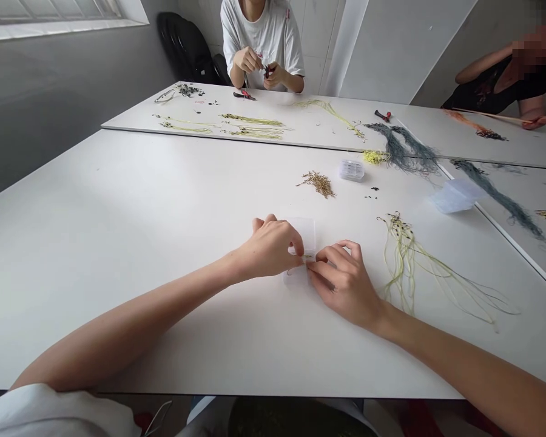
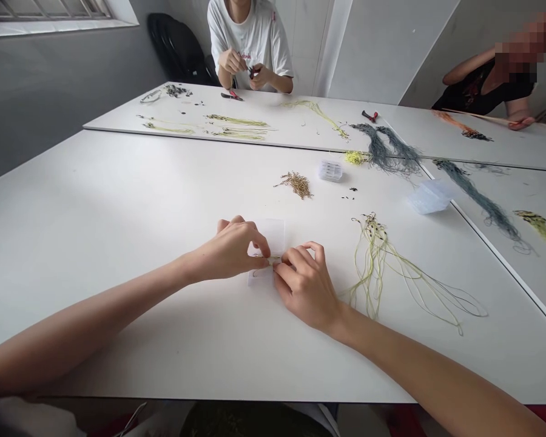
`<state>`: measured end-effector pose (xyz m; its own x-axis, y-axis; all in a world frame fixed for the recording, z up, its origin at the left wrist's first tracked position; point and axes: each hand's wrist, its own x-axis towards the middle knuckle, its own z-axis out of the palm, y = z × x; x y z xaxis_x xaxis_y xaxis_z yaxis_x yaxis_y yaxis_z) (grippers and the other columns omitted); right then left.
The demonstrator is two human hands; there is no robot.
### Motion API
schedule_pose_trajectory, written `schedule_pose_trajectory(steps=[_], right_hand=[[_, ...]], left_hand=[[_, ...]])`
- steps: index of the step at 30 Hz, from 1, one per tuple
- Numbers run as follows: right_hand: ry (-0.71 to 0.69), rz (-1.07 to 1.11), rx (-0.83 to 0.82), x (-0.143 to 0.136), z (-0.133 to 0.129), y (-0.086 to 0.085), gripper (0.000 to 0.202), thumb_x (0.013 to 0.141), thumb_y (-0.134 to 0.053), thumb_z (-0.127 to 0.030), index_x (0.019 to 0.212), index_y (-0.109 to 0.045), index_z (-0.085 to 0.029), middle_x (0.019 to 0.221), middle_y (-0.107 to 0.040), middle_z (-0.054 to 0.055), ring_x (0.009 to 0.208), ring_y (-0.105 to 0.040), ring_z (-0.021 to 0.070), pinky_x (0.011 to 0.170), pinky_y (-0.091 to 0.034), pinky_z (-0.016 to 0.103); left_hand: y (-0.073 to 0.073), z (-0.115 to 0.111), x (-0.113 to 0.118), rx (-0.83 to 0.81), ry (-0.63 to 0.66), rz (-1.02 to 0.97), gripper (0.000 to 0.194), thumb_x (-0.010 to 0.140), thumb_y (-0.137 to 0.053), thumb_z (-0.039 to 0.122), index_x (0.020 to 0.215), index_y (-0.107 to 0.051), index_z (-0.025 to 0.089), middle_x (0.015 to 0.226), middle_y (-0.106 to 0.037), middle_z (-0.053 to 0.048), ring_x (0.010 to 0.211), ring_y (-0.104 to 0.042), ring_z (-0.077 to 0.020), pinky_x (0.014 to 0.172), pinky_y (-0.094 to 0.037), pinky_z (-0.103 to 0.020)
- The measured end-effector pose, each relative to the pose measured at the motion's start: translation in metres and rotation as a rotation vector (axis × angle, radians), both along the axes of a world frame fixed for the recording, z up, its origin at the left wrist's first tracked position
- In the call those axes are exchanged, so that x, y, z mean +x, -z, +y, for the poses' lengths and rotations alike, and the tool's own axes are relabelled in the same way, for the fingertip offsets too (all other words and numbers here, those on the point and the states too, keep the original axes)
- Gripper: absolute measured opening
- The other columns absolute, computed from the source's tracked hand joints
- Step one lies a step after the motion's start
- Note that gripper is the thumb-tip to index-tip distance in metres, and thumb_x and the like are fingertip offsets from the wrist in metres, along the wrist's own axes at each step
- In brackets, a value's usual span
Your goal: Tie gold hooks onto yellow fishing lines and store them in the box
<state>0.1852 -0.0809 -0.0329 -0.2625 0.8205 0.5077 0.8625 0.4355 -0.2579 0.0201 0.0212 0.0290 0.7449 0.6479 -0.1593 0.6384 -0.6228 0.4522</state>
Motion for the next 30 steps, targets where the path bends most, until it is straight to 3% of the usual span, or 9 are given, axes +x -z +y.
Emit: schedule_pose_trajectory(steps=[9, 18, 25, 30], right_hand=[[-0.019, 0.042, -0.021, 0.001, 0.001, 0.002, 0.016, 0.088, -0.052, -0.01, 0.085, -0.066, -0.019, 0.079, -0.061, 0.003, 0.073, -0.057, 0.0158, 0.092, -0.033, 0.042], [-0.024, 0.051, -0.018, 0.003, 0.002, 0.002, 0.016, 0.087, -0.052, -0.011, 0.085, -0.066, -0.019, 0.077, -0.06, 0.003, 0.071, -0.055, 0.0154, 0.09, -0.033, 0.042], [-0.055, 0.066, -0.034, 0.002, 0.0, 0.004, 0.015, 0.088, -0.052, -0.012, 0.087, -0.065, -0.02, 0.081, -0.062, 0.003, 0.074, -0.057, 0.0161, 0.092, -0.033, 0.043], [-0.054, 0.069, -0.043, -0.001, -0.001, 0.002, 0.015, 0.087, -0.053, -0.012, 0.086, -0.065, -0.02, 0.081, -0.062, 0.003, 0.075, -0.057, 0.0163, 0.092, -0.033, 0.043]], left_hand=[[-0.003, -0.013, -0.004, 0.121, 0.081, 0.099, 0.017, 0.076, -0.058, 0.024, 0.068, -0.072, 0.02, 0.067, -0.063, -0.008, 0.084, -0.047, -0.025, 0.079, -0.026, -0.04], [-0.005, -0.004, -0.003, 0.185, 0.117, 0.067, 0.019, 0.078, -0.056, 0.023, 0.07, -0.073, 0.02, 0.074, -0.065, -0.009, 0.087, -0.048, -0.0259, 0.079, -0.025, -0.04], [-0.013, 0.005, -0.011, 0.09, 0.119, 0.006, 0.018, 0.081, -0.058, 0.029, 0.074, -0.074, 0.026, 0.075, -0.067, -0.003, 0.088, -0.051, -0.0229, 0.082, -0.024, -0.038], [-0.008, 0.002, -0.009, 0.071, 0.136, 0.011, 0.023, 0.084, -0.054, 0.027, 0.072, -0.073, 0.025, 0.07, -0.067, -0.003, 0.083, -0.051, -0.0219, 0.08, -0.024, -0.037]])
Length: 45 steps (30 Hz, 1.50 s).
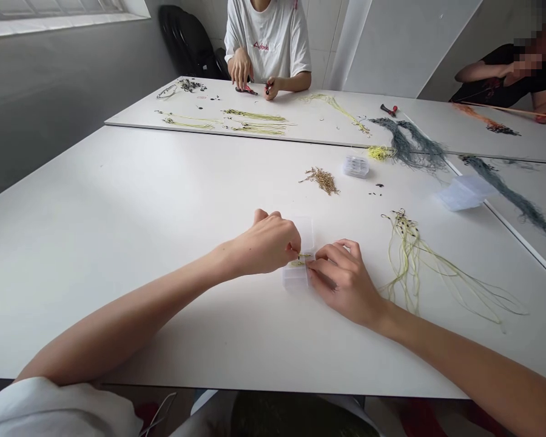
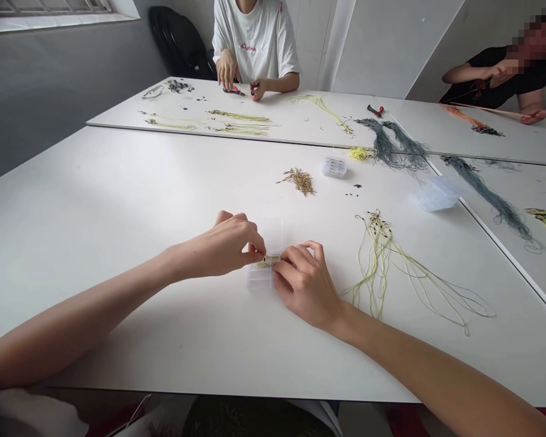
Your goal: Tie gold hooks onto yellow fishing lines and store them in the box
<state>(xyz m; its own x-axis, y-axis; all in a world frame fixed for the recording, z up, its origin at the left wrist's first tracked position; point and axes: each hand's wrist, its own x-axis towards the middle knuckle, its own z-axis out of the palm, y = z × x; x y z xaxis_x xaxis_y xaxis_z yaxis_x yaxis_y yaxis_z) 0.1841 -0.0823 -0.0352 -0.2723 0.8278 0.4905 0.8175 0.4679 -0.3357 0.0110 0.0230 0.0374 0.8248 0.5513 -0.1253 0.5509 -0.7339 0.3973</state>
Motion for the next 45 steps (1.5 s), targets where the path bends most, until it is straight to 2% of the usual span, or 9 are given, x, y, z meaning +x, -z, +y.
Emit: schedule_pose_trajectory(steps=[7, 12, 22, 31, 45], right_hand=[[0.001, 0.01, -0.013, 0.0, 0.001, -0.001, 0.015, 0.087, -0.053, -0.012, 0.087, -0.066, -0.019, 0.08, -0.061, 0.003, 0.073, -0.055, 0.0155, 0.091, -0.034, 0.042], [0.004, 0.011, -0.007, 0.001, 0.001, 0.001, 0.015, 0.087, -0.053, -0.011, 0.087, -0.066, -0.019, 0.079, -0.061, 0.003, 0.073, -0.056, 0.0154, 0.091, -0.034, 0.042], [0.003, 0.025, 0.012, 0.001, 0.001, 0.002, 0.014, 0.087, -0.054, -0.011, 0.084, -0.066, -0.018, 0.078, -0.06, 0.002, 0.072, -0.056, 0.015, 0.091, -0.034, 0.041], [-0.001, 0.027, 0.017, 0.002, 0.002, 0.004, 0.014, 0.087, -0.054, -0.012, 0.084, -0.066, -0.018, 0.079, -0.061, 0.003, 0.075, -0.057, 0.0155, 0.091, -0.034, 0.041], [-0.004, 0.037, -0.006, 0.002, 0.002, 0.004, 0.016, 0.087, -0.052, -0.01, 0.088, -0.065, -0.019, 0.08, -0.06, 0.002, 0.075, -0.055, 0.0152, 0.092, -0.034, 0.041]], left_hand=[[0.005, -0.001, 0.0, -0.007, 0.054, 0.005, 0.016, 0.08, -0.058, 0.022, 0.073, -0.072, 0.024, 0.074, -0.068, -0.002, 0.084, -0.049, -0.0205, 0.081, -0.024, -0.037], [0.005, -0.004, 0.001, 0.025, 0.126, 0.009, 0.018, 0.082, -0.057, 0.017, 0.073, -0.071, 0.024, 0.073, -0.068, -0.002, 0.083, -0.048, -0.0203, 0.082, -0.023, -0.037], [0.006, -0.005, 0.003, 0.044, 0.163, 0.012, 0.021, 0.083, -0.056, 0.013, 0.074, -0.072, 0.022, 0.071, -0.067, -0.003, 0.08, -0.046, -0.0193, 0.082, -0.022, -0.037], [0.005, -0.011, 0.007, 0.162, 0.232, 0.036, 0.023, 0.081, -0.053, 0.006, 0.069, -0.068, 0.019, 0.068, -0.064, -0.005, 0.081, -0.045, -0.021, 0.079, -0.023, -0.038], [0.006, -0.011, 0.008, 0.217, 0.28, 0.018, 0.024, 0.085, -0.05, 0.008, 0.072, -0.067, 0.02, 0.068, -0.061, -0.004, 0.078, -0.045, -0.0196, 0.079, -0.023, -0.038]])
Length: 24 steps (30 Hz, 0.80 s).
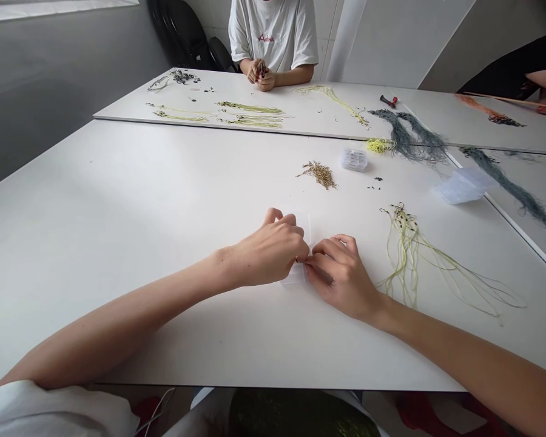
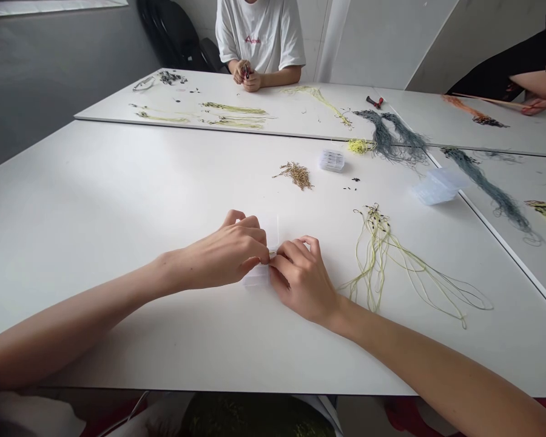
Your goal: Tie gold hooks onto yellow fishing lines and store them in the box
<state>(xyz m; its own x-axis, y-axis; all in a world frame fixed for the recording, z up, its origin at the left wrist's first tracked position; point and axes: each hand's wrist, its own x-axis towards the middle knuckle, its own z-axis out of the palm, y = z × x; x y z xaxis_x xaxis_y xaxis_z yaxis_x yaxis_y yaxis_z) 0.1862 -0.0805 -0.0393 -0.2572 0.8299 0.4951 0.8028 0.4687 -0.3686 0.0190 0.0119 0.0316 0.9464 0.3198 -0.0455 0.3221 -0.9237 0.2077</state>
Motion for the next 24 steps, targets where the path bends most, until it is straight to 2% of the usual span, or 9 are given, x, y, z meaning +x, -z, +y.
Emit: schedule_pose_trajectory(steps=[10, 18, 24], right_hand=[[0.002, 0.04, -0.039, 0.0013, 0.0015, -0.0004, 0.013, 0.086, -0.054, -0.012, 0.088, -0.064, -0.02, 0.08, -0.06, 0.002, 0.076, -0.055, 0.016, 0.09, -0.033, 0.04], [0.005, 0.047, -0.044, 0.0011, 0.002, -0.0002, 0.012, 0.087, -0.055, -0.014, 0.085, -0.065, -0.019, 0.078, -0.059, 0.001, 0.075, -0.055, 0.0152, 0.091, -0.033, 0.041], [0.06, 0.218, -0.167, 0.0, 0.0066, -0.0017, 0.01, 0.084, -0.062, -0.019, 0.075, -0.062, -0.021, 0.07, -0.059, -0.002, 0.071, -0.056, 0.0149, 0.084, -0.038, 0.037]], left_hand=[[0.0023, 0.0004, 0.0009, -0.064, -0.031, -0.041, 0.019, 0.084, -0.05, 0.008, 0.081, -0.066, 0.019, 0.07, -0.065, -0.003, 0.082, -0.048, -0.0207, 0.083, -0.023, -0.038], [0.0023, 0.0013, 0.0, -0.037, -0.012, -0.016, 0.021, 0.083, -0.051, 0.008, 0.073, -0.065, 0.019, 0.07, -0.062, -0.004, 0.078, -0.045, -0.0194, 0.081, -0.023, -0.038], [0.0015, 0.0011, -0.0009, 0.005, -0.02, -0.019, 0.017, 0.083, -0.053, 0.01, 0.078, -0.066, 0.018, 0.069, -0.061, -0.004, 0.082, -0.047, -0.021, 0.082, -0.024, -0.038]])
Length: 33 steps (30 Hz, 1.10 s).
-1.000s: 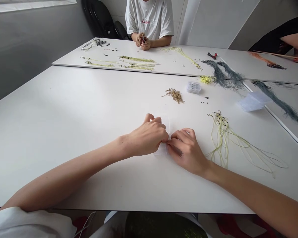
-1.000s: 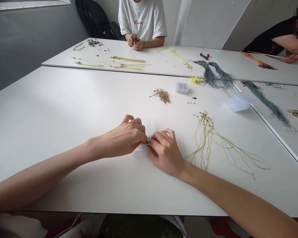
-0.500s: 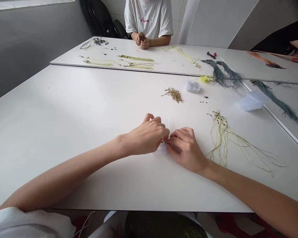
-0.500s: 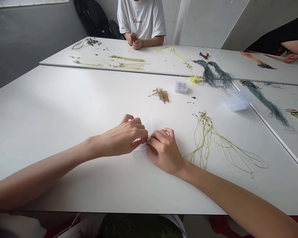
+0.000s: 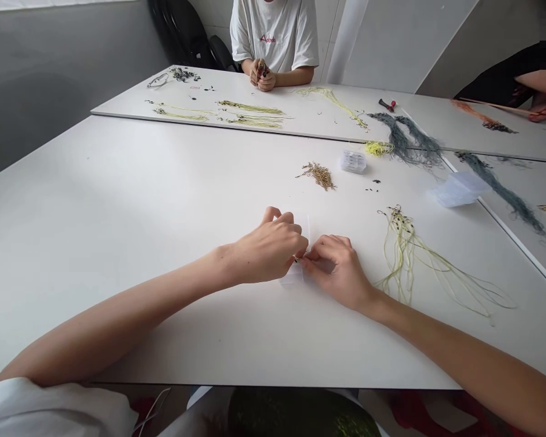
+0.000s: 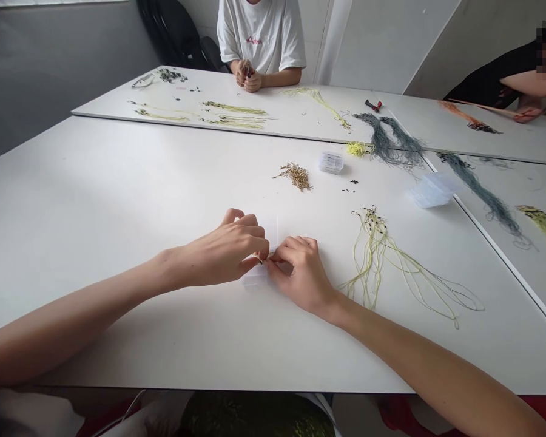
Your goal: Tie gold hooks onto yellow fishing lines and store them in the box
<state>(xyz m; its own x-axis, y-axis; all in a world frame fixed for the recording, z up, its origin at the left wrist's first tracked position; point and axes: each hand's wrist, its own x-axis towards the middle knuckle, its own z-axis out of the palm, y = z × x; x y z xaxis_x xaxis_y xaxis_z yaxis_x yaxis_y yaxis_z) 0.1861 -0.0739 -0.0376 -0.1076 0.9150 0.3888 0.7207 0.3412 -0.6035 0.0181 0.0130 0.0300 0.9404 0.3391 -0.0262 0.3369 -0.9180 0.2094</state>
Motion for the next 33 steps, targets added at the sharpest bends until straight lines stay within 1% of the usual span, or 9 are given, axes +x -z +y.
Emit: schedule_pose_trajectory(steps=[6, 11, 13, 16, 19, 22, 26, 29, 33], right_hand=[[0.009, 0.047, -0.064, -0.002, 0.005, -0.006, 0.017, 0.081, -0.067, -0.021, 0.066, -0.059, -0.02, 0.066, -0.062, -0.003, 0.067, -0.058, 0.0146, 0.086, -0.039, 0.039], [0.0, 0.073, -0.089, -0.002, 0.009, -0.007, 0.021, 0.079, -0.068, -0.022, 0.061, -0.058, -0.02, 0.062, -0.062, -0.003, 0.06, -0.057, 0.0138, 0.076, -0.043, 0.036], [0.0, 0.072, -0.095, -0.002, 0.008, -0.008, 0.016, 0.08, -0.067, -0.02, 0.064, -0.061, -0.02, 0.065, -0.064, -0.002, 0.063, -0.059, 0.0149, 0.077, -0.044, 0.037], [0.015, 0.032, -0.072, -0.002, 0.004, -0.009, 0.008, 0.081, -0.065, -0.017, 0.075, -0.067, -0.022, 0.072, -0.067, -0.002, 0.072, -0.062, 0.0169, 0.085, -0.041, 0.04], [0.009, -0.013, -0.024, -0.002, -0.001, -0.009, 0.01, 0.082, -0.064, -0.015, 0.083, -0.069, -0.024, 0.075, -0.067, -0.001, 0.076, -0.062, 0.0174, 0.09, -0.037, 0.042], [-0.004, -0.05, 0.033, -0.003, -0.004, -0.006, 0.013, 0.082, -0.062, -0.013, 0.087, -0.069, -0.024, 0.076, -0.065, -0.001, 0.075, -0.062, 0.0164, 0.09, -0.036, 0.041], [-0.007, -0.101, 0.107, -0.005, -0.009, -0.002, 0.016, 0.085, -0.059, -0.014, 0.093, -0.069, -0.024, 0.078, -0.062, 0.0, 0.075, -0.061, 0.016, 0.09, -0.036, 0.041], [-0.029, -0.138, 0.138, -0.008, -0.012, -0.001, 0.02, 0.086, -0.058, -0.014, 0.099, -0.069, -0.025, 0.079, -0.06, 0.001, 0.075, -0.06, 0.0159, 0.089, -0.037, 0.04], [-0.059, -0.196, 0.168, -0.01, -0.014, 0.0, 0.02, 0.088, -0.056, -0.015, 0.1, -0.069, -0.023, 0.08, -0.06, 0.002, 0.072, -0.059, 0.0146, 0.088, -0.035, 0.041]], left_hand=[[0.003, -0.001, -0.002, -0.022, -0.035, -0.009, 0.011, 0.083, -0.054, 0.011, 0.083, -0.064, 0.017, 0.073, -0.064, -0.005, 0.083, -0.049, -0.021, 0.08, -0.025, -0.037], [0.004, -0.001, -0.003, -0.007, -0.027, -0.009, 0.012, 0.084, -0.052, 0.012, 0.081, -0.062, 0.017, 0.073, -0.064, -0.005, 0.083, -0.049, -0.0212, 0.081, -0.025, -0.037], [0.005, -0.002, -0.003, 0.001, -0.025, -0.017, 0.011, 0.084, -0.052, 0.011, 0.08, -0.061, 0.017, 0.072, -0.064, -0.005, 0.082, -0.049, -0.0212, 0.08, -0.025, -0.037], [0.004, -0.003, -0.004, 0.012, -0.027, -0.022, 0.011, 0.085, -0.052, 0.011, 0.08, -0.061, 0.016, 0.073, -0.064, -0.006, 0.082, -0.05, -0.0214, 0.08, -0.025, -0.037], [0.004, -0.003, -0.005, 0.029, -0.023, -0.007, 0.011, 0.085, -0.052, 0.012, 0.082, -0.062, 0.016, 0.074, -0.065, -0.007, 0.083, -0.05, -0.022, 0.08, -0.025, -0.038], [0.005, -0.003, -0.006, 0.04, -0.016, -0.016, 0.011, 0.086, -0.052, 0.014, 0.083, -0.063, 0.016, 0.073, -0.065, -0.007, 0.082, -0.05, -0.0221, 0.08, -0.026, -0.038], [0.008, -0.003, -0.007, 0.045, -0.026, -0.051, 0.012, 0.087, -0.053, 0.016, 0.078, -0.061, 0.016, 0.069, -0.063, -0.006, 0.079, -0.049, -0.0215, 0.08, -0.026, -0.038], [0.01, -0.003, -0.008, 0.059, -0.031, -0.051, 0.013, 0.087, -0.052, 0.016, 0.077, -0.061, 0.016, 0.065, -0.061, -0.005, 0.077, -0.049, -0.0209, 0.079, -0.026, -0.038], [0.012, -0.003, -0.009, 0.078, -0.029, -0.041, 0.014, 0.087, -0.051, 0.015, 0.077, -0.061, 0.016, 0.065, -0.06, -0.005, 0.076, -0.049, -0.0207, 0.079, -0.026, -0.038]])
